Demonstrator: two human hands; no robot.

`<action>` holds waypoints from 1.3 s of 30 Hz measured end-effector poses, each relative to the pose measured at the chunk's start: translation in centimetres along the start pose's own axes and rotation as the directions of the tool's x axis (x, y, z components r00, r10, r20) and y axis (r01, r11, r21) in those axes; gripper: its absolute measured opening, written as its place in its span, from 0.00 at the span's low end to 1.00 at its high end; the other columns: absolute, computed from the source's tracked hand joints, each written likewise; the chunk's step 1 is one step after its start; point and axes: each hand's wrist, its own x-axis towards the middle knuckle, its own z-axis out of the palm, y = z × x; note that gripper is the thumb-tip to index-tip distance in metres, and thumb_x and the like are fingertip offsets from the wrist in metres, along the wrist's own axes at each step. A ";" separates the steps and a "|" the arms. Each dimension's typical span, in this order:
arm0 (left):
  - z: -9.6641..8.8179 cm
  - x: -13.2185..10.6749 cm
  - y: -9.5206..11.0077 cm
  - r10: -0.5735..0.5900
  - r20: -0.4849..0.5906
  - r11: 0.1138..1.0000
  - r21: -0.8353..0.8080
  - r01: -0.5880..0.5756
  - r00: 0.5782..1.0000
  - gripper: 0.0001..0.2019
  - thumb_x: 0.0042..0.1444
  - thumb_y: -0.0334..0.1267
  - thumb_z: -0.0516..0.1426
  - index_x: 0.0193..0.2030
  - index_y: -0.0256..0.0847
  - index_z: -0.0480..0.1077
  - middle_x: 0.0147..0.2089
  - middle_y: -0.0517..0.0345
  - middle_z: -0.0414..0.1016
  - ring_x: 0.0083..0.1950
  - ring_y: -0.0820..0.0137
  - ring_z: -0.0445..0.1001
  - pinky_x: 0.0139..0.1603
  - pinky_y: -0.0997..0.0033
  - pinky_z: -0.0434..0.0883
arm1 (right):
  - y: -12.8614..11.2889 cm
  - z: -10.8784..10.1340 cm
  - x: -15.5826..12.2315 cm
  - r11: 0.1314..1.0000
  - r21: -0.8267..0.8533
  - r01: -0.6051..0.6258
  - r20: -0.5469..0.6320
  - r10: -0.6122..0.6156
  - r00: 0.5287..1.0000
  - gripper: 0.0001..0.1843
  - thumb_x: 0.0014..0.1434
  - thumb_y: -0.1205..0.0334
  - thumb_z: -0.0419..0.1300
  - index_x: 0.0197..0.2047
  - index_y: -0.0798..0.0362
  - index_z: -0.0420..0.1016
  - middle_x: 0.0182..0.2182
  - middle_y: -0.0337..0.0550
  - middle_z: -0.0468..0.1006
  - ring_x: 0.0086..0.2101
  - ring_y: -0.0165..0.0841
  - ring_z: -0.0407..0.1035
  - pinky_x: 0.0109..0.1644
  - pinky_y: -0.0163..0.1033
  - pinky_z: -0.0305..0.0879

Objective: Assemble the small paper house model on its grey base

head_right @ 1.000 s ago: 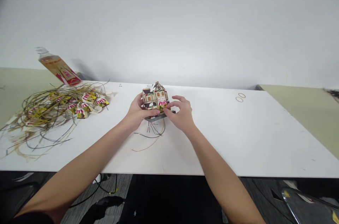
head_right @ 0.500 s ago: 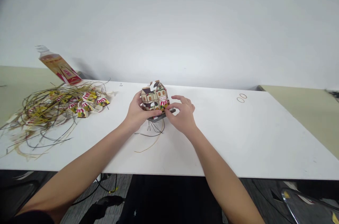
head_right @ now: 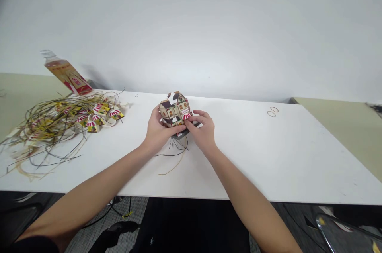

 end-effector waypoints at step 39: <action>-0.4 0.6 -1.2 0.047 -0.071 0.997 0.058 -0.043 0.996 0.48 0.35 0.35 0.73 0.63 0.45 0.54 0.63 0.46 0.64 0.63 0.56 0.68 0.63 0.56 0.68 | 0.7 1.8 -0.2 0.992 -0.108 -0.070 -0.006 0.069 0.998 0.12 0.55 0.52 0.58 0.34 0.50 0.77 0.51 0.48 0.69 0.52 0.41 0.63 0.42 0.41 0.63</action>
